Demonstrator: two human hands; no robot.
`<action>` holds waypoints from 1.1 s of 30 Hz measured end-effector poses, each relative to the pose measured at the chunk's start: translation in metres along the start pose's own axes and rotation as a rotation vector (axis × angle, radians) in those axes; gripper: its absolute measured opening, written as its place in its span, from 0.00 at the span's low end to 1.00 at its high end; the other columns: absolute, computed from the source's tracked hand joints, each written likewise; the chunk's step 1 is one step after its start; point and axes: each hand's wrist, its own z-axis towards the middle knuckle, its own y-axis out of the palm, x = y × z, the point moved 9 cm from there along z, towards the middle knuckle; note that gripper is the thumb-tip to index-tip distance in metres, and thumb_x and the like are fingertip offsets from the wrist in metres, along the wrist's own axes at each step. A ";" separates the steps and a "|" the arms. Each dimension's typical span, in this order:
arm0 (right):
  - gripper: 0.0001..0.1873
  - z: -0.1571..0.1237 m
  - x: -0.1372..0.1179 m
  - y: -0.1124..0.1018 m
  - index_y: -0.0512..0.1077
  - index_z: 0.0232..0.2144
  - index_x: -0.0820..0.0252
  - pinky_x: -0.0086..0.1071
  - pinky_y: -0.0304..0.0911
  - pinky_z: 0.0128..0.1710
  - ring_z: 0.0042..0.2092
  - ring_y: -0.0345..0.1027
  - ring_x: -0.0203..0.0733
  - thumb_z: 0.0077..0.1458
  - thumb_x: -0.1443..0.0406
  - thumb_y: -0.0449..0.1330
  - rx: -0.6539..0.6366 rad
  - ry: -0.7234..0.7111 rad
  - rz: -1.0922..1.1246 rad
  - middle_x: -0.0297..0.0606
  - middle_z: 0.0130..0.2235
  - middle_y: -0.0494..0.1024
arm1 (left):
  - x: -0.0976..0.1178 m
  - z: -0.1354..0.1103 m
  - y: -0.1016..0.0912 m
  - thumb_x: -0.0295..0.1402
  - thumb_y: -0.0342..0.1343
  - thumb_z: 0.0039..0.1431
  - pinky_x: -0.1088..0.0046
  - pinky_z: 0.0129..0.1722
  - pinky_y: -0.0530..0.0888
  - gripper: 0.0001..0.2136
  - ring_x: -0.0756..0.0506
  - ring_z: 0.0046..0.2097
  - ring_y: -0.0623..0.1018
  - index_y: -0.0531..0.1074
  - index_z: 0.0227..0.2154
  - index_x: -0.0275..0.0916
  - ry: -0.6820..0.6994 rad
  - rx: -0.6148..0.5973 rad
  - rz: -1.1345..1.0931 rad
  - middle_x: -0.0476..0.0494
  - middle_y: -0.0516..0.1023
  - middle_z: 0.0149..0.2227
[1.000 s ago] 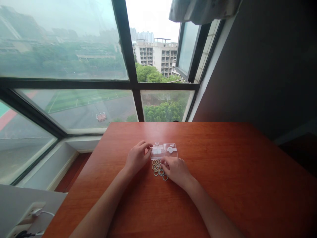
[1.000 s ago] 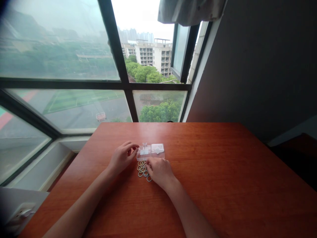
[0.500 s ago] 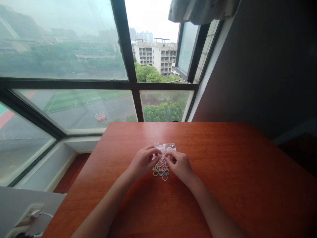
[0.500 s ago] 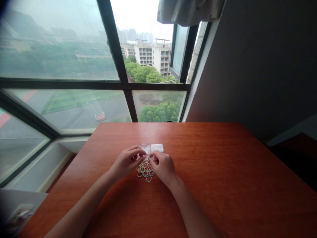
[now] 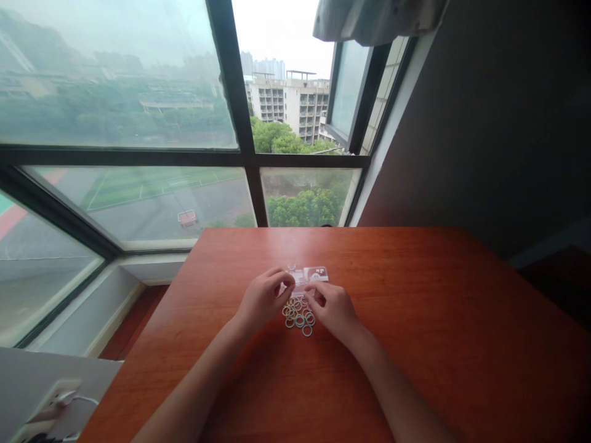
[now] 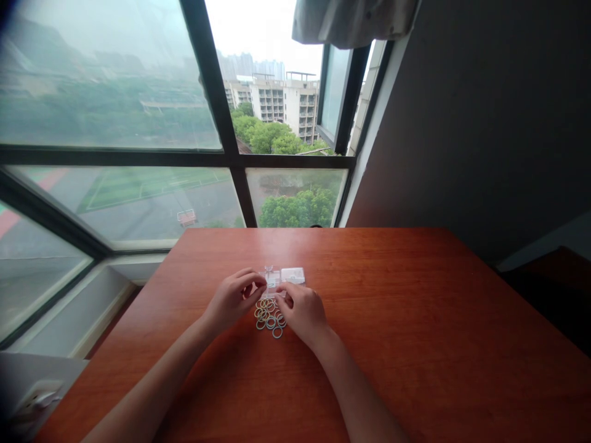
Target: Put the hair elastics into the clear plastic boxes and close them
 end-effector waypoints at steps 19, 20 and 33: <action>0.08 -0.008 -0.009 0.028 0.76 0.36 0.52 0.26 0.57 0.33 0.37 0.73 0.38 0.57 0.64 0.56 -0.312 -0.028 -0.236 0.33 0.35 0.81 | -0.040 0.000 -0.010 0.32 0.51 0.59 0.76 0.30 0.64 0.07 0.51 0.28 0.68 0.73 0.32 0.39 -0.145 0.102 0.159 0.48 0.72 0.31; 0.08 -0.007 -0.009 0.028 0.76 0.35 0.53 0.26 0.56 0.33 0.37 0.73 0.38 0.57 0.64 0.56 -0.308 -0.027 -0.241 0.33 0.35 0.81 | -0.039 0.000 -0.011 0.32 0.51 0.59 0.76 0.30 0.64 0.07 0.51 0.28 0.68 0.73 0.32 0.39 -0.140 0.101 0.157 0.48 0.72 0.31; 0.06 -0.005 -0.006 0.028 0.75 0.31 0.54 0.26 0.54 0.30 0.33 0.72 0.38 0.55 0.65 0.57 -0.279 -0.004 -0.296 0.34 0.31 0.80 | -0.027 0.002 -0.010 0.31 0.52 0.59 0.77 0.29 0.65 0.06 0.51 0.28 0.69 0.74 0.32 0.38 -0.094 0.078 0.120 0.47 0.72 0.31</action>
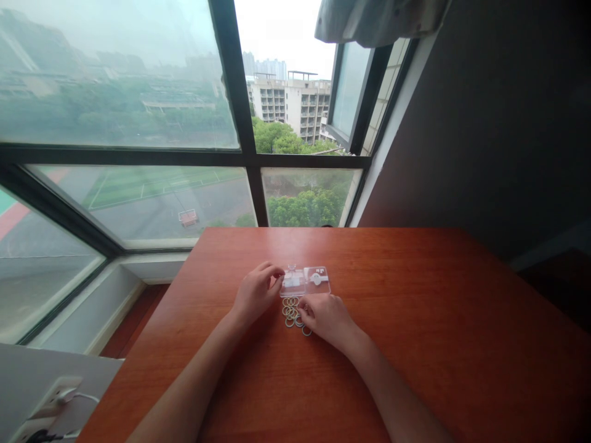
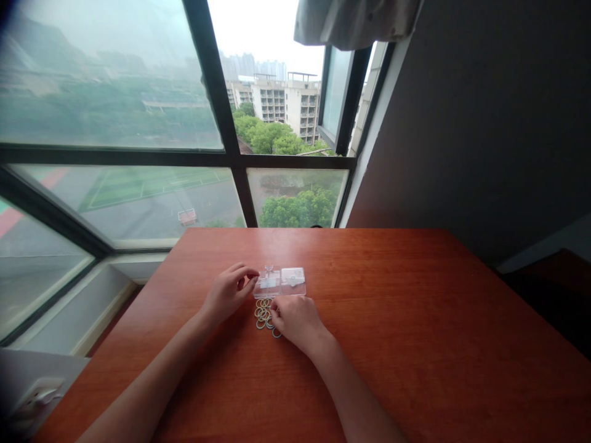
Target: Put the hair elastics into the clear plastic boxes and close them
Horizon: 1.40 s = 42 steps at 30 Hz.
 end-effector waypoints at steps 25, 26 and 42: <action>0.05 0.000 0.013 -0.014 0.75 0.33 0.54 0.25 0.55 0.31 0.30 0.69 0.36 0.55 0.65 0.59 0.115 0.031 0.173 0.31 0.27 0.77 | 0.017 -0.002 0.001 0.29 0.51 0.58 0.77 0.30 0.65 0.06 0.52 0.28 0.68 0.74 0.34 0.39 0.041 -0.027 -0.092 0.48 0.73 0.31; 0.05 0.000 0.015 -0.016 0.75 0.33 0.54 0.25 0.55 0.31 0.29 0.68 0.36 0.55 0.65 0.59 0.142 0.037 0.192 0.31 0.26 0.76 | 0.020 -0.002 0.002 0.29 0.51 0.59 0.77 0.29 0.65 0.06 0.52 0.28 0.68 0.73 0.34 0.39 0.051 -0.044 -0.111 0.48 0.72 0.31; 0.07 -0.001 0.017 -0.033 0.75 0.34 0.57 0.25 0.55 0.27 0.23 0.61 0.33 0.55 0.64 0.57 0.299 0.003 0.379 0.28 0.20 0.68 | 0.038 -0.006 0.015 0.29 0.51 0.59 0.78 0.28 0.64 0.07 0.52 0.28 0.67 0.73 0.30 0.38 0.127 -0.148 -0.185 0.48 0.71 0.29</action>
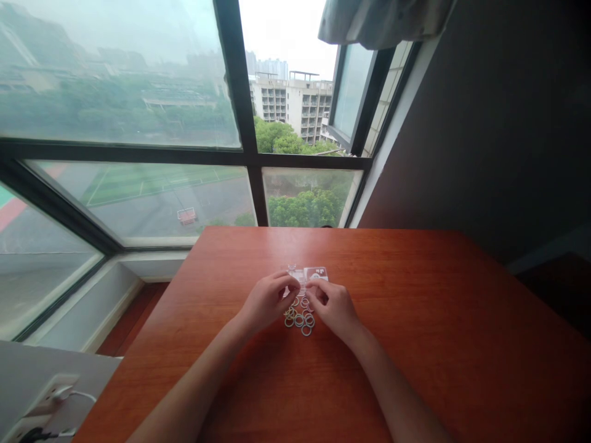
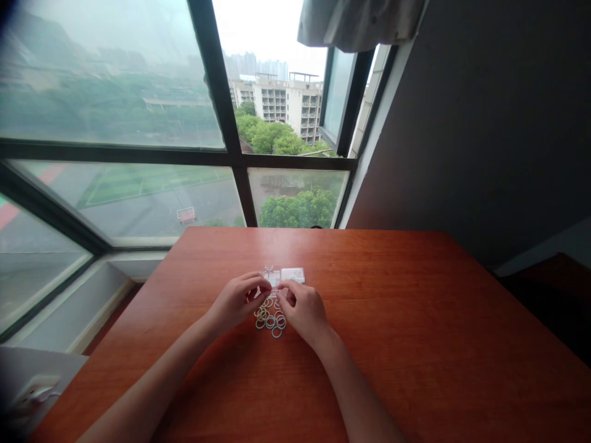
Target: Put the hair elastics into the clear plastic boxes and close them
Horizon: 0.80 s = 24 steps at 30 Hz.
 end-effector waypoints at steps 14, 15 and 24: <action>0.12 -0.012 0.005 0.015 0.78 0.33 0.53 0.24 0.57 0.30 0.29 0.70 0.34 0.51 0.70 0.56 -0.351 -0.015 -0.098 0.30 0.29 0.79 | -0.041 -0.004 -0.022 0.31 0.51 0.58 0.76 0.29 0.64 0.06 0.50 0.29 0.71 0.73 0.30 0.40 -0.185 0.181 0.242 0.48 0.74 0.32; 0.13 -0.013 0.005 0.017 0.78 0.33 0.52 0.23 0.57 0.30 0.30 0.70 0.34 0.51 0.71 0.56 -0.365 -0.018 -0.107 0.30 0.29 0.80 | -0.041 -0.004 -0.021 0.32 0.51 0.58 0.76 0.29 0.64 0.06 0.50 0.30 0.71 0.73 0.31 0.40 -0.192 0.170 0.249 0.48 0.74 0.32; 0.11 -0.015 0.004 0.025 0.77 0.33 0.53 0.23 0.55 0.30 0.31 0.70 0.34 0.52 0.69 0.55 -0.445 -0.024 -0.146 0.31 0.31 0.80 | -0.040 -0.004 -0.022 0.34 0.51 0.59 0.75 0.31 0.65 0.07 0.49 0.30 0.71 0.73 0.33 0.41 -0.203 0.142 0.277 0.47 0.75 0.34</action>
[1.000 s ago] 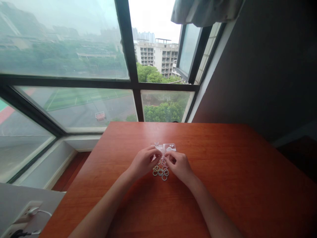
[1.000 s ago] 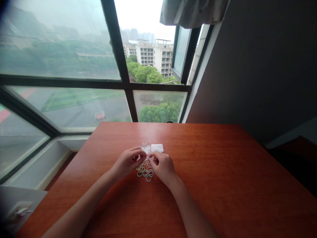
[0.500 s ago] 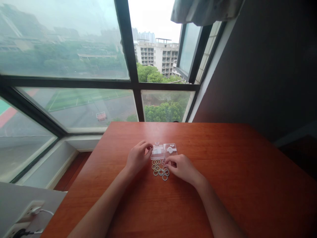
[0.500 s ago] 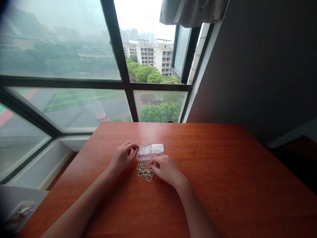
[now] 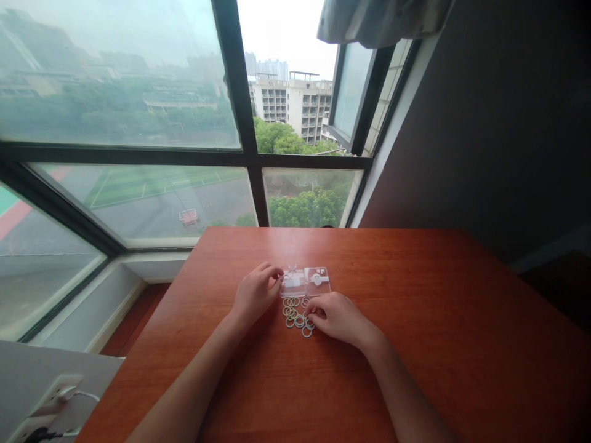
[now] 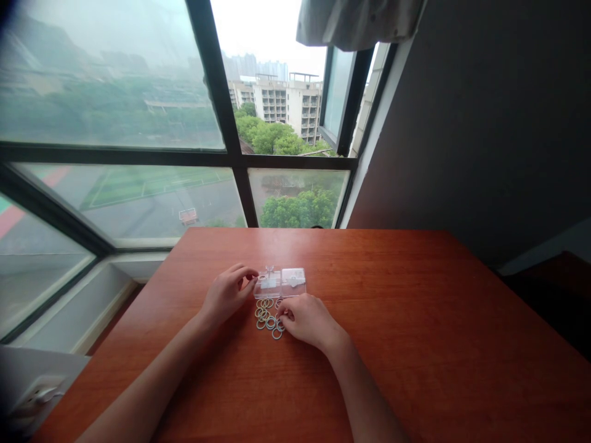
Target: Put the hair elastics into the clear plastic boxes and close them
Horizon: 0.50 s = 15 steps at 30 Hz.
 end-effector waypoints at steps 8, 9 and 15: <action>0.07 0.001 -0.001 0.001 0.75 0.29 0.56 0.24 0.51 0.28 0.29 0.67 0.33 0.50 0.69 0.56 -0.008 0.020 -0.043 0.32 0.29 0.78 | 0.004 0.000 -0.002 0.32 0.51 0.59 0.76 0.29 0.65 0.07 0.50 0.29 0.71 0.73 0.32 0.40 0.029 0.009 -0.026 0.47 0.74 0.33; 0.07 0.001 -0.001 0.001 0.75 0.29 0.56 0.24 0.50 0.28 0.29 0.67 0.33 0.50 0.69 0.56 -0.006 0.020 -0.046 0.31 0.29 0.78 | 0.005 0.000 -0.002 0.31 0.51 0.59 0.76 0.29 0.65 0.07 0.50 0.30 0.71 0.73 0.32 0.40 0.035 0.011 -0.028 0.47 0.74 0.33; 0.11 -0.002 0.000 -0.004 0.76 0.34 0.53 0.24 0.52 0.29 0.30 0.68 0.33 0.52 0.70 0.55 0.017 0.003 0.004 0.29 0.30 0.78 | 0.007 0.000 -0.002 0.31 0.51 0.59 0.76 0.29 0.64 0.06 0.50 0.29 0.70 0.73 0.32 0.39 0.048 0.008 -0.031 0.47 0.74 0.33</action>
